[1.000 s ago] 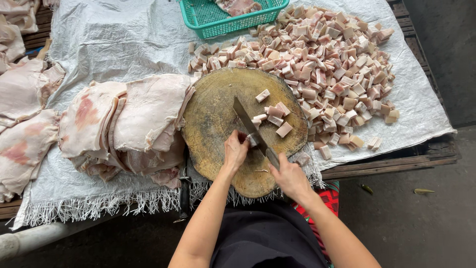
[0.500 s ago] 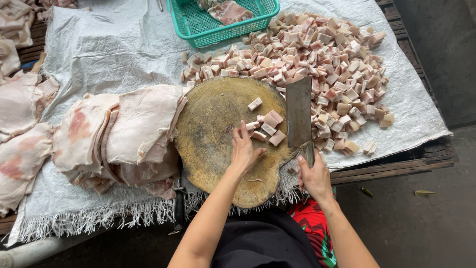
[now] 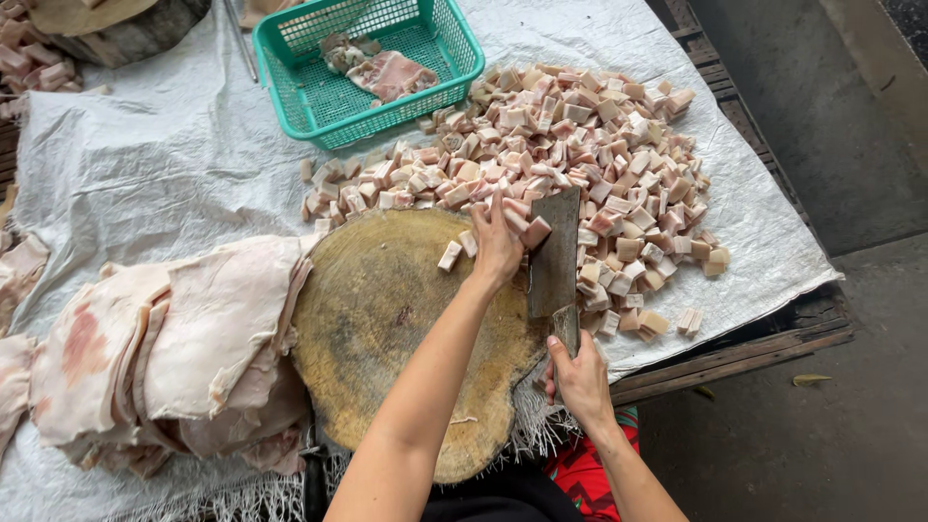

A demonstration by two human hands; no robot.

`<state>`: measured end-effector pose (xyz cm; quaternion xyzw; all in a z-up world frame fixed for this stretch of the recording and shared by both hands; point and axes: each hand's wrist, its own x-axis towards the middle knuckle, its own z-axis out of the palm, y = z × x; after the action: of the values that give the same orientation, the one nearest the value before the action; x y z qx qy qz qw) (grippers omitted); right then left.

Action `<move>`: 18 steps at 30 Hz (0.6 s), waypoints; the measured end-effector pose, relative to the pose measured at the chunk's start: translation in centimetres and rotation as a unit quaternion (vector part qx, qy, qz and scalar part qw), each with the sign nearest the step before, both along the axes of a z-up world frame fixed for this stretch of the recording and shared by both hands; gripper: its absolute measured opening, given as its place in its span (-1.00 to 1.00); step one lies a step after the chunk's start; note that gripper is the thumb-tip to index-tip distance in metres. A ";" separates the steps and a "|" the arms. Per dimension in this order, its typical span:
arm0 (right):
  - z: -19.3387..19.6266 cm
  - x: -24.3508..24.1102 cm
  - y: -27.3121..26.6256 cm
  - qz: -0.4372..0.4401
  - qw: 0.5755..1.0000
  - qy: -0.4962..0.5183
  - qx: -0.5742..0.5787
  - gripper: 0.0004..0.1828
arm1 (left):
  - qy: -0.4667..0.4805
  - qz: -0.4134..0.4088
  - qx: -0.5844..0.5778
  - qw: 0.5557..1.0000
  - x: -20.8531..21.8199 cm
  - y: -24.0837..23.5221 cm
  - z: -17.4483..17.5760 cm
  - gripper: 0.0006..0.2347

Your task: The person cuts pieces of pig skin into smaller squares and strips using a cleaver on a wooden cutting board.

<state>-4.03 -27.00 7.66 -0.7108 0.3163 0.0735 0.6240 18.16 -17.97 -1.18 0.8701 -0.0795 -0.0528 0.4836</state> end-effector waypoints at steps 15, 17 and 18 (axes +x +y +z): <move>-0.6 1.8 -2.9 0.097 0.921 -0.052 -0.373 -0.58 | 0.080 -0.004 0.175 0.981 -0.8 8.1 1.7 -0.46; -0.6 1.7 -2.8 0.094 0.915 -0.066 -0.387 -0.56 | 0.063 0.002 0.109 0.992 0.3 6.4 0.0 -0.55; -0.4 1.6 -2.8 0.093 0.928 -0.043 -0.359 -0.54 | 0.081 0.010 0.052 0.995 1.2 5.3 -0.3 -0.61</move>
<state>-2.48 -29.81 7.26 -0.9161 0.2267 -0.0184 0.3302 19.35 -12.69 -1.46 0.8875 -0.0287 -0.1226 0.4433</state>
